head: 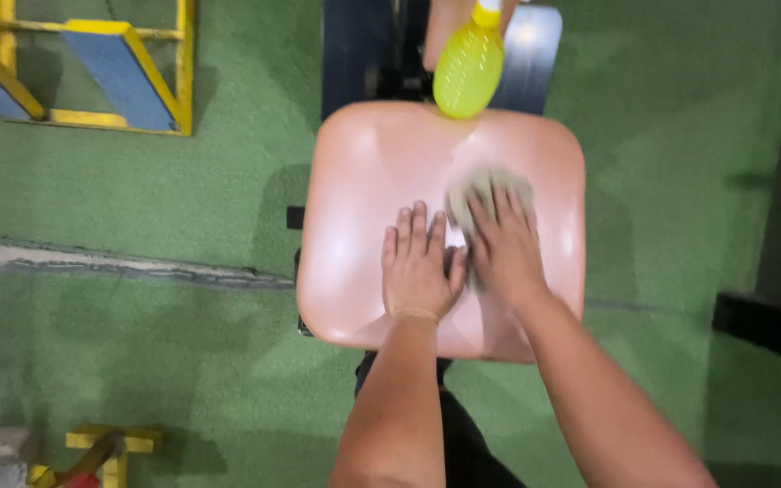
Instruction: Wiping down a gym machine seat and frame with a spray cleaner and cloth, then sweeping the floor nearby with a small broom and dustpan.
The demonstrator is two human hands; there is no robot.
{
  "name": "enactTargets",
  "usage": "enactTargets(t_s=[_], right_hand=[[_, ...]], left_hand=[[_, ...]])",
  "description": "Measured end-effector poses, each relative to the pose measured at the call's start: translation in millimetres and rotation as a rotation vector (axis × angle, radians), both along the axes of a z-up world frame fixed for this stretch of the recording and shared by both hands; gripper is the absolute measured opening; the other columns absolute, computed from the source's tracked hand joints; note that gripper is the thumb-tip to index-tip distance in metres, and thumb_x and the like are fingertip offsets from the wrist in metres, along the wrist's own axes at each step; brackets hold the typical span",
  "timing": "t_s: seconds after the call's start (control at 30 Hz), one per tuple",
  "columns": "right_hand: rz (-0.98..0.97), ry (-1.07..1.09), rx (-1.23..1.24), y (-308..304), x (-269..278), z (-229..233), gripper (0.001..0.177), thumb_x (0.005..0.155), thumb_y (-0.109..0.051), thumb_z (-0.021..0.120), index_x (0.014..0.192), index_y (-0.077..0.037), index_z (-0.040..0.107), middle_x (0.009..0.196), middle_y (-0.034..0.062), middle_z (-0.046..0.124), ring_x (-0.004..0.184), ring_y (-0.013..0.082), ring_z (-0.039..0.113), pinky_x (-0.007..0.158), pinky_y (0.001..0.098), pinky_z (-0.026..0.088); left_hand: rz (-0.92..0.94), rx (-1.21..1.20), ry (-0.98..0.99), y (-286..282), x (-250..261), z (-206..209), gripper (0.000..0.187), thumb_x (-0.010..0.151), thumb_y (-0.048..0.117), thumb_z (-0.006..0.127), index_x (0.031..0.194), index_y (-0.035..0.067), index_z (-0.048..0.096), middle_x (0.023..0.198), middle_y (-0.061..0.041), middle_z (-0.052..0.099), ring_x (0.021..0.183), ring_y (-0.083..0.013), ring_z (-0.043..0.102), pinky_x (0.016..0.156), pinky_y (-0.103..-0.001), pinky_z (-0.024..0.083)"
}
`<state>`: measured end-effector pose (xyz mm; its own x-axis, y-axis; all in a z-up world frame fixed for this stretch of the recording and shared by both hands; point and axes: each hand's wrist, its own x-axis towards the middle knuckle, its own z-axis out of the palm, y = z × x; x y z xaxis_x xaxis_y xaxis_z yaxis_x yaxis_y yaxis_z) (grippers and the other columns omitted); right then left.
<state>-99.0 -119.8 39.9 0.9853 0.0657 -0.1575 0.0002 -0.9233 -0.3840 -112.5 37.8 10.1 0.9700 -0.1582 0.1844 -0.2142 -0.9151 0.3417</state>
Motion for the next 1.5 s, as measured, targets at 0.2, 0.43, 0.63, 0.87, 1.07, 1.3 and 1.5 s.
enactTargets(t_s=[0.2, 0.43, 0.63, 0.87, 1.07, 1.3, 1.5], right_hand=[[-0.069, 0.069, 0.013, 8, 82, -35, 0.054, 0.104, -0.036, 0.051, 0.158, -0.03, 0.046, 0.17, 0.0116, 0.027, 0.158, 0.0342, 0.021, 0.124, 0.0598, 0.018], [-0.11, -0.043, 0.024, -72, 73, -66, 0.055, 0.103, -0.034, 0.053, 0.157, -0.029, 0.049, 0.16, 0.0159, 0.043, 0.151, 0.0353, 0.037, 0.118, 0.0577, 0.033], [-0.222, -0.013, 0.083, -44, -20, -16, 0.06, 0.102, -0.016, 0.048, 0.161, -0.01, 0.042, 0.159, 0.0364, 0.035, 0.15, 0.0532, 0.028, 0.118, 0.0654, 0.025], [-0.024, -0.082, -0.071, 48, -93, 2, 0.072, 0.091, -0.03, 0.058, 0.16, -0.018, 0.041, 0.161, 0.025, 0.038, 0.152, 0.0449, 0.029, 0.12, 0.0613, 0.023], [-0.05, 0.126, 0.02, 98, -16, 15, 0.06, 0.098, -0.03, 0.052, 0.157, -0.018, 0.044, 0.171, 0.0135, 0.024, 0.159, 0.0329, 0.017, 0.127, 0.0514, 0.01], [-0.035, 0.021, 0.036, 115, 96, -28, 0.052, 0.104, -0.016, 0.042, 0.156, -0.006, 0.045, 0.17, 0.0118, 0.028, 0.159, 0.0306, 0.018, 0.127, 0.0515, 0.014], [-0.067, -0.075, 0.005, 106, 173, -79, 0.054, 0.104, -0.021, 0.044, 0.156, -0.007, 0.041, 0.154, 0.0123, 0.052, 0.149, 0.0281, 0.04, 0.125, 0.0491, 0.023]], left_hand=[[0.0, 0.006, -0.057, 0, 0, -3, 0.061, 0.094, 0.053, 0.053, 0.145, 0.019, 0.059, 0.159, -0.012, 0.047, 0.15, -0.032, 0.041, 0.124, -0.051, 0.026], [0.01, 0.015, -0.095, 1, 3, -2, 0.058, 0.096, 0.051, 0.05, 0.143, 0.019, 0.061, 0.157, -0.011, 0.05, 0.148, -0.0307, 0.043, 0.123, -0.049, 0.026], [0.015, 0.008, -0.051, 0, 1, 2, 0.057, 0.098, 0.051, 0.048, 0.144, 0.02, 0.059, 0.158, -0.01, 0.049, 0.15, -0.0301, 0.041, 0.125, -0.048, 0.024], [-0.08, -0.236, 0.077, 21, 10, 7, 0.048, 0.1, 0.029, 0.042, 0.139, 0.016, 0.065, 0.151, -0.009, 0.057, 0.145, -0.0299, 0.048, 0.123, -0.048, 0.027], [-0.115, -0.292, 0.043, 64, 45, 21, 0.046, 0.098, 0.035, 0.05, 0.138, 0.019, 0.067, 0.145, -0.009, 0.063, 0.138, -0.0308, 0.056, 0.121, -0.054, 0.03], [-0.166, -0.435, 0.09, 71, 113, 1, 0.049, 0.105, 0.043, 0.046, 0.143, 0.017, 0.063, 0.15, -0.016, 0.058, 0.141, -0.0383, 0.053, 0.12, -0.05, 0.039], [-0.144, -0.358, 0.168, 79, 190, -22, 0.05, 0.108, 0.04, 0.039, 0.145, 0.013, 0.059, 0.15, -0.015, 0.057, 0.135, -0.0393, 0.059, 0.119, -0.058, 0.038]])
